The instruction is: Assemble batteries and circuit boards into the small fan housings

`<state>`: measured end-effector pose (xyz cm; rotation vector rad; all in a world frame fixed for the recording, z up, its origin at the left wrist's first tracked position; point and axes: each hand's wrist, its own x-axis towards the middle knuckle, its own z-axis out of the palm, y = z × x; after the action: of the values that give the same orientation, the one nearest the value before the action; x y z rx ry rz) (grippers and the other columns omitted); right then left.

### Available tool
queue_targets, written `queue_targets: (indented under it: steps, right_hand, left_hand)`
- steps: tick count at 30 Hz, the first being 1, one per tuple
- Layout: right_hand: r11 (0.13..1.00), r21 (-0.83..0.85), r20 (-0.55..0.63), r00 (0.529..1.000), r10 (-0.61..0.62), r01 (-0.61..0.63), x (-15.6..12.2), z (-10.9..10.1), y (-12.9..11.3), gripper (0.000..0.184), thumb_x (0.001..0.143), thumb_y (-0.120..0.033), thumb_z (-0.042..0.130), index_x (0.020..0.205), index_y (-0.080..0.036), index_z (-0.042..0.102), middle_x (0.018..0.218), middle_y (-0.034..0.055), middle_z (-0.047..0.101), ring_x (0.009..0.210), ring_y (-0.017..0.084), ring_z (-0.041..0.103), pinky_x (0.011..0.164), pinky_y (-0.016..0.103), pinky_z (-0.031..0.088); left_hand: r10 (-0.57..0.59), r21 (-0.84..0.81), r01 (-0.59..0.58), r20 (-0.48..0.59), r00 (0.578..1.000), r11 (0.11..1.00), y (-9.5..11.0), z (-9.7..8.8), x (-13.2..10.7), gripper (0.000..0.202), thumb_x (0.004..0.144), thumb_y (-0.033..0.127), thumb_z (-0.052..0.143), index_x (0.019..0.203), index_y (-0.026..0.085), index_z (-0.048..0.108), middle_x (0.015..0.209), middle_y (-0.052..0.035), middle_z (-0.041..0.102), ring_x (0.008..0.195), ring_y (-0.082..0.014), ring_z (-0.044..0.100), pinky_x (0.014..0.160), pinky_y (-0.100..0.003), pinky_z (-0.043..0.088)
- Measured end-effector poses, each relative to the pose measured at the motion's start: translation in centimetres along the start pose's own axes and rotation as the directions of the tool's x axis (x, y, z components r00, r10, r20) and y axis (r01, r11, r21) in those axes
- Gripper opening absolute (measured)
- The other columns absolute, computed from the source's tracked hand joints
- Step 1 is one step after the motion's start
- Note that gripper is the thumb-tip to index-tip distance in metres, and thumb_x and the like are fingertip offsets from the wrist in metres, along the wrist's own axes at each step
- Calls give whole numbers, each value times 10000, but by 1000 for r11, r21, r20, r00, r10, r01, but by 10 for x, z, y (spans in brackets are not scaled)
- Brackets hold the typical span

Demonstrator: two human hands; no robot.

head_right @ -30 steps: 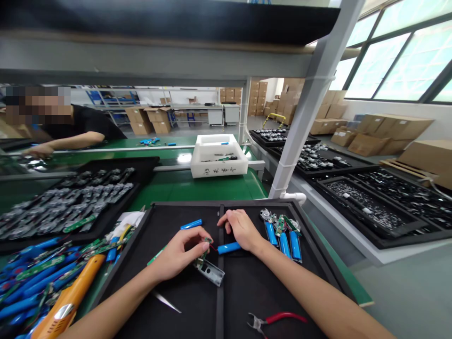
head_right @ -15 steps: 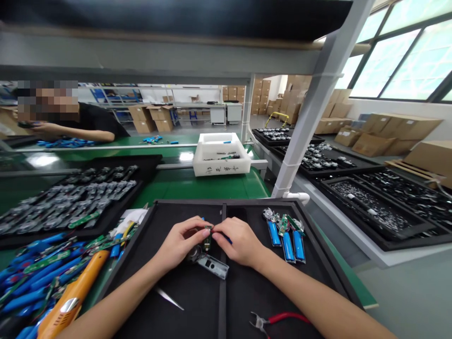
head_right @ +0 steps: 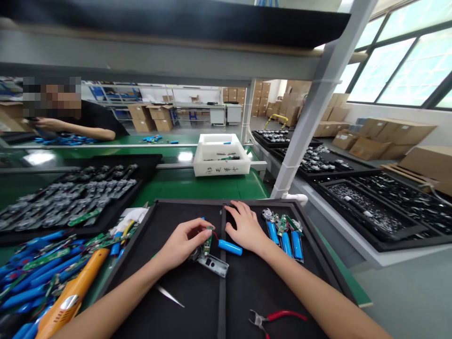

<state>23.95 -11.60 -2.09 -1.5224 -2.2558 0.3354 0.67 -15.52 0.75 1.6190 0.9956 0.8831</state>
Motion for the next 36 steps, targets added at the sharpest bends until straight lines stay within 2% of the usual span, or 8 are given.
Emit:
queue_targets:
  steps: [5,10,14,18,23,29,32,36]
  right_hand:
    - [1000,-14,214,977,18,-16,-1,-12,4,828,855,-459,609,1603,-281,302,1711,57,121,1577,308,23,1234,568,165]
    - [1000,-15,326,945,21,-17,-1,-19,6,997,800,-501,662,1636,-292,160,1715,39,-52,1562,334,-123,1246,589,53]
    - [1000,-16,325,946,17,-12,-5,-17,3,1039,767,-490,692,1635,-324,145,1714,27,-70,1552,344,-161,1235,612,8]
    - [998,18,254,966,50,-57,-8,-14,-1,934,802,-450,646,1618,-375,199,1720,-3,-18,1556,329,-158,1229,625,13]
    - [998,31,312,949,42,-54,-3,-16,-10,1014,750,-435,689,1625,-349,185,1720,31,-24,1552,359,-158,1215,654,8]
    - [1000,6,320,947,-15,13,-1,-20,-20,950,741,-313,639,1610,-277,258,1714,72,86,1568,359,-49,1210,669,61]
    - [999,-32,221,975,-22,30,-3,-18,-16,853,757,-289,611,1567,-233,352,1684,98,210,1560,346,95,1207,604,206]
    - [997,-77,50,998,26,-22,-3,-13,-12,643,833,-310,552,1465,-220,476,1590,120,385,1469,323,307,1082,519,404]
  left_hand:
    - [20,-6,-20,2,1000,1000,-4,0,1,329,914,458,662,1022,150,709,850,-37,668,757,-147,568,687,-250,430]
    - [22,16,-23,13,1000,1000,-5,0,1,321,922,449,649,1019,148,704,856,-46,688,736,-147,571,664,-250,430]
    - [31,35,-32,28,999,999,-3,1,0,305,928,438,642,1023,156,708,883,-51,705,756,-152,583,681,-252,436]
    - [21,45,-23,31,999,999,-1,1,0,301,931,438,638,1022,161,712,882,-46,701,746,-149,578,676,-250,434]
    - [10,26,-10,28,1000,1000,0,1,1,316,926,449,643,1017,153,705,868,-50,686,766,-160,587,696,-259,447]
    - [16,30,-16,18,1000,999,3,1,0,313,917,439,653,1009,146,711,837,-41,671,737,-146,560,669,-248,431]
    - [26,43,-26,8,1000,999,5,1,0,306,917,430,653,1014,147,716,844,-39,676,739,-145,560,669,-244,427]
    - [37,50,-38,13,999,998,5,0,-1,299,925,427,642,1020,155,721,862,-38,691,723,-140,558,650,-237,421]
